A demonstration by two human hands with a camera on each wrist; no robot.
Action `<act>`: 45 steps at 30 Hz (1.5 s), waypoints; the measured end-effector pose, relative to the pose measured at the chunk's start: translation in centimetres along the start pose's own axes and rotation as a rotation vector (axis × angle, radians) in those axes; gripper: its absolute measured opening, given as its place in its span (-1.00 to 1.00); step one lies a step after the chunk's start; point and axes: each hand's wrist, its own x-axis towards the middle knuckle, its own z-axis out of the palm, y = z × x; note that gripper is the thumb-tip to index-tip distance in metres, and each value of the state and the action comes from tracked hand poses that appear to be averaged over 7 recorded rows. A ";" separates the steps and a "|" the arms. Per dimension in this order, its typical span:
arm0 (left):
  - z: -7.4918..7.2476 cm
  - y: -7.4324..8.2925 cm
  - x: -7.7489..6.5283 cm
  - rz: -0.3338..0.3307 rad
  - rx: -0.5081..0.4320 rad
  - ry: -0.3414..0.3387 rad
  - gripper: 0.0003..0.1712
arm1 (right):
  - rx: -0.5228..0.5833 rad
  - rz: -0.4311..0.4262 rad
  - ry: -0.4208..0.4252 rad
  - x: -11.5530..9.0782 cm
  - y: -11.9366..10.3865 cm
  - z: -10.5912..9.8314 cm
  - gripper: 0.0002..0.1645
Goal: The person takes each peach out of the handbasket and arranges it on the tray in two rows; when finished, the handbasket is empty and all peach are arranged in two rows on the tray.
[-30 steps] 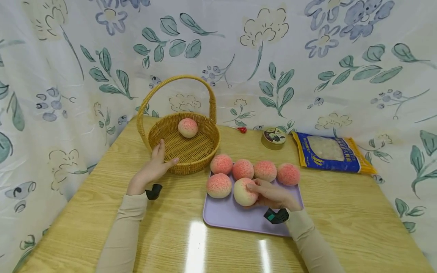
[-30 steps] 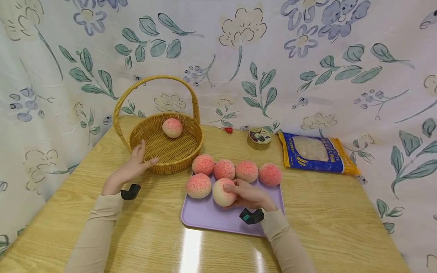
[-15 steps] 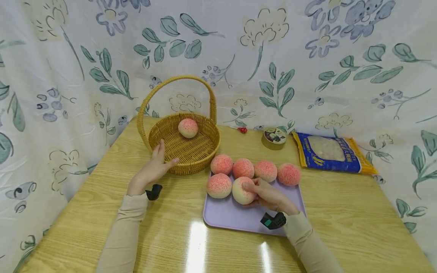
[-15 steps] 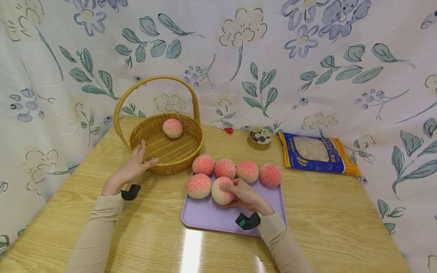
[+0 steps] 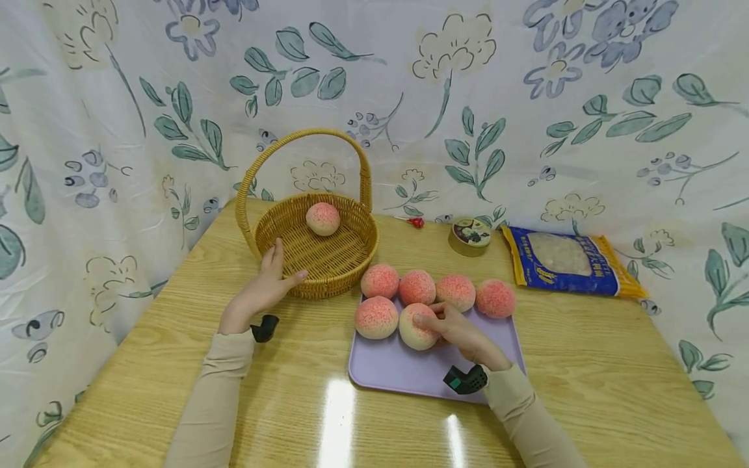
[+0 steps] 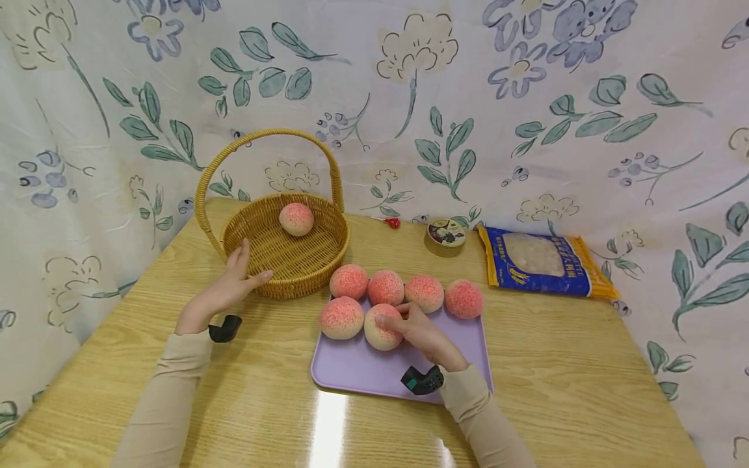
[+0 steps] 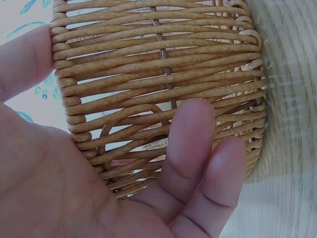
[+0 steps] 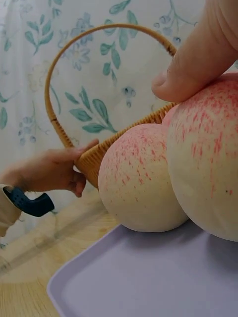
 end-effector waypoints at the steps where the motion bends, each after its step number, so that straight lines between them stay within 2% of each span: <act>1: 0.0 0.0 0.0 0.000 -0.002 0.001 0.10 | -0.008 0.002 0.009 0.0 0.0 0.1 -0.42; 6: -0.1 -0.1 -0.2 -0.003 -0.011 0.004 0.14 | -0.047 -0.006 0.039 -0.2 -0.2 -0.1 -0.38; 11: 0.0 -0.1 -0.2 -0.001 -0.020 0.005 0.13 | -0.072 -0.042 0.017 -0.8 -1.2 -1.6 -0.39; 15: 0.0 -0.1 -0.1 0.015 -0.025 0.015 0.09 | -0.079 -0.053 -0.018 -0.9 -3.2 -3.3 -0.34; 19: -0.3 -0.2 -0.1 0.019 -0.016 0.024 0.07 | -0.047 -0.094 -0.107 0.5 -6.1 -4.5 -0.32; 24: -0.4 -0.3 -0.2 0.022 -0.008 0.024 0.10 | 0.099 -0.145 -0.264 3.6 -9.4 -4.6 -0.32; 30: 0.0 -0.2 -0.1 0.028 0.000 0.039 0.13 | 0.235 -0.139 -0.391 8.1 -12.1 -3.0 -0.29; 34: 0.0 0.0 -0.2 0.022 -0.006 0.042 0.13 | 0.293 -0.106 -0.395 11.1 -13.2 -1.2 -0.27; 40: -0.1 0.3 -0.3 0.011 -0.029 0.038 0.14 | 0.296 -0.015 -0.326 15.1 -14.2 0.6 -0.19; 45: 0.0 0.0 -0.3 0.008 -0.039 0.046 0.12 | 0.398 0.081 -0.281 18.8 -14.4 2.5 -0.15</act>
